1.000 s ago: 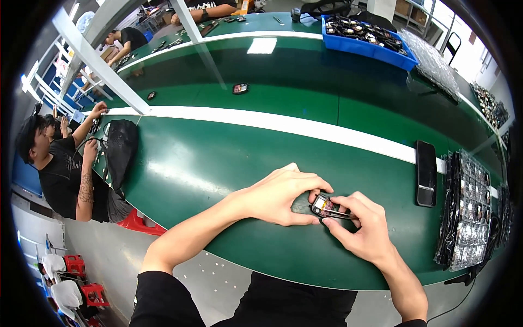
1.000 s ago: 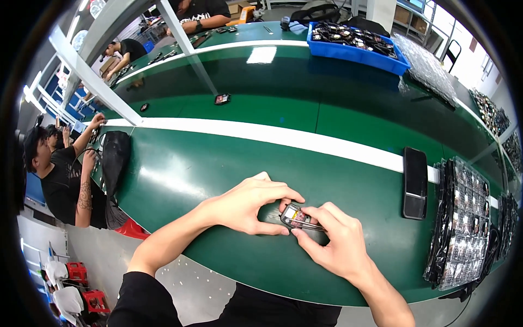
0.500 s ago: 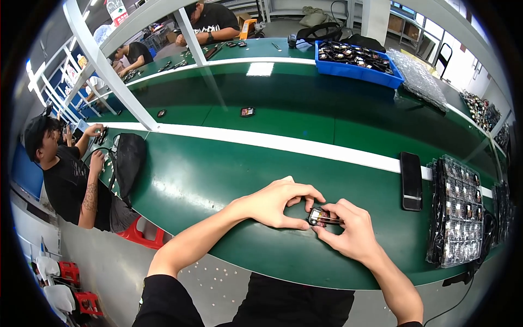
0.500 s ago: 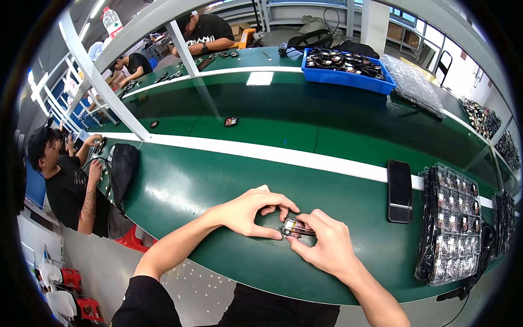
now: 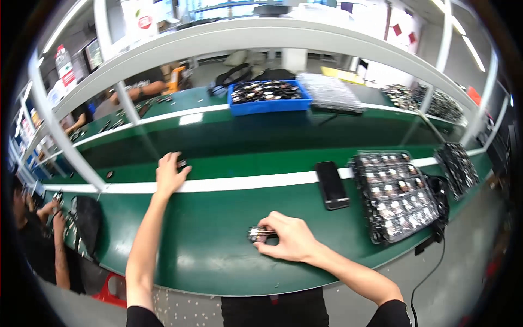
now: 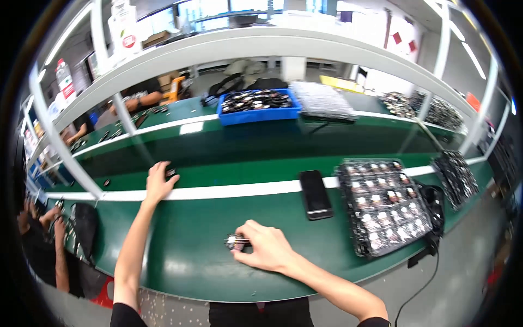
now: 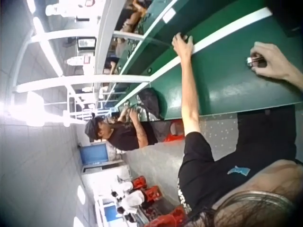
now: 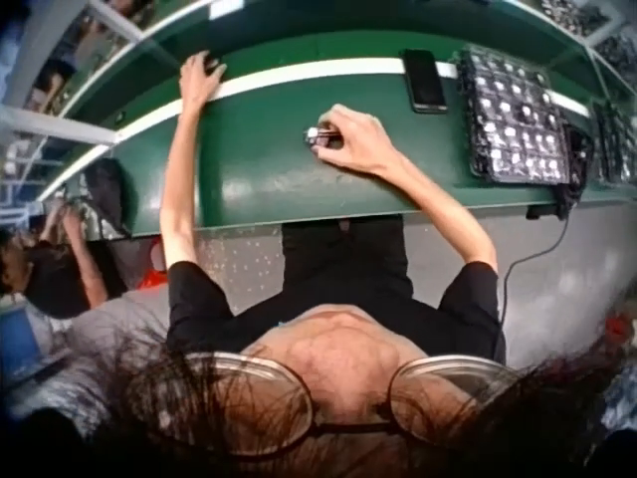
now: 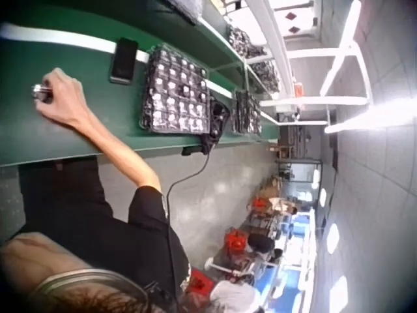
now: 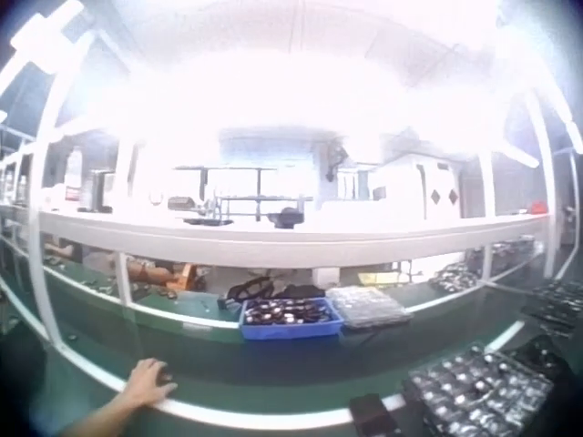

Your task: Manually assemble small electronic components into a housing using a fine tool.

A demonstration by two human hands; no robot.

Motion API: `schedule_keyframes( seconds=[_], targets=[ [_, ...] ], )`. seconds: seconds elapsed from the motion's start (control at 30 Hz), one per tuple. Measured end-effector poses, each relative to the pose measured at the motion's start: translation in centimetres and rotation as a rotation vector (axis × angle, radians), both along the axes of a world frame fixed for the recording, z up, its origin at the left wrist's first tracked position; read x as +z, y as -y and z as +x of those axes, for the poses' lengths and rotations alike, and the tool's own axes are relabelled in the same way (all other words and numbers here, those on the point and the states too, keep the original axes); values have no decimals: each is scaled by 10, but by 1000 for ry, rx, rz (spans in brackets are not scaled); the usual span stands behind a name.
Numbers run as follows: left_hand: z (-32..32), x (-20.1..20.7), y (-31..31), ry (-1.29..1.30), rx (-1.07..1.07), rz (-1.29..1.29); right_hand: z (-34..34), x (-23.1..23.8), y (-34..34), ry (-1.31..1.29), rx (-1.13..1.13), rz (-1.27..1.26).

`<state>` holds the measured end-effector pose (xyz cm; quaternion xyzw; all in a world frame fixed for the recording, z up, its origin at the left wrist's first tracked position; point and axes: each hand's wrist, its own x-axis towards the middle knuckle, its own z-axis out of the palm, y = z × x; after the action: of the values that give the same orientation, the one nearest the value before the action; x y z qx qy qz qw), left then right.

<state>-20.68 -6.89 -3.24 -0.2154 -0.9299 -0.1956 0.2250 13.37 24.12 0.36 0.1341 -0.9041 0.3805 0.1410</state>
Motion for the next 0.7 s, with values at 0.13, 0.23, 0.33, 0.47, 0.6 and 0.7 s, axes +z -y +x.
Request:
schedule_keyframes(
  seconds=[0.13, 0.23, 0.33, 0.47, 0.6, 0.7],
  targets=[
    [-5, -8, -4, 50, -111, 63, 40, 36, -21, -65, -92, 78],
    [-4, -4, 2, 47, -163, 56, 76, 67, -42, -158, -215, 89],
    [-7, 0, 0, 25, -174, 13, 99, 88, -83, -245, -384, 106],
    [21, 15, -24, 44, -237, 8, 116, 101, -167, -254, -789, 283],
    [102, 46, -71, 124, -546, 24, 151, 95, -268, -131, -1176, 86],
    [159, 59, -83, 132, -733, -71, 175, 89, -294, -89, -1380, 264]
  ],
)
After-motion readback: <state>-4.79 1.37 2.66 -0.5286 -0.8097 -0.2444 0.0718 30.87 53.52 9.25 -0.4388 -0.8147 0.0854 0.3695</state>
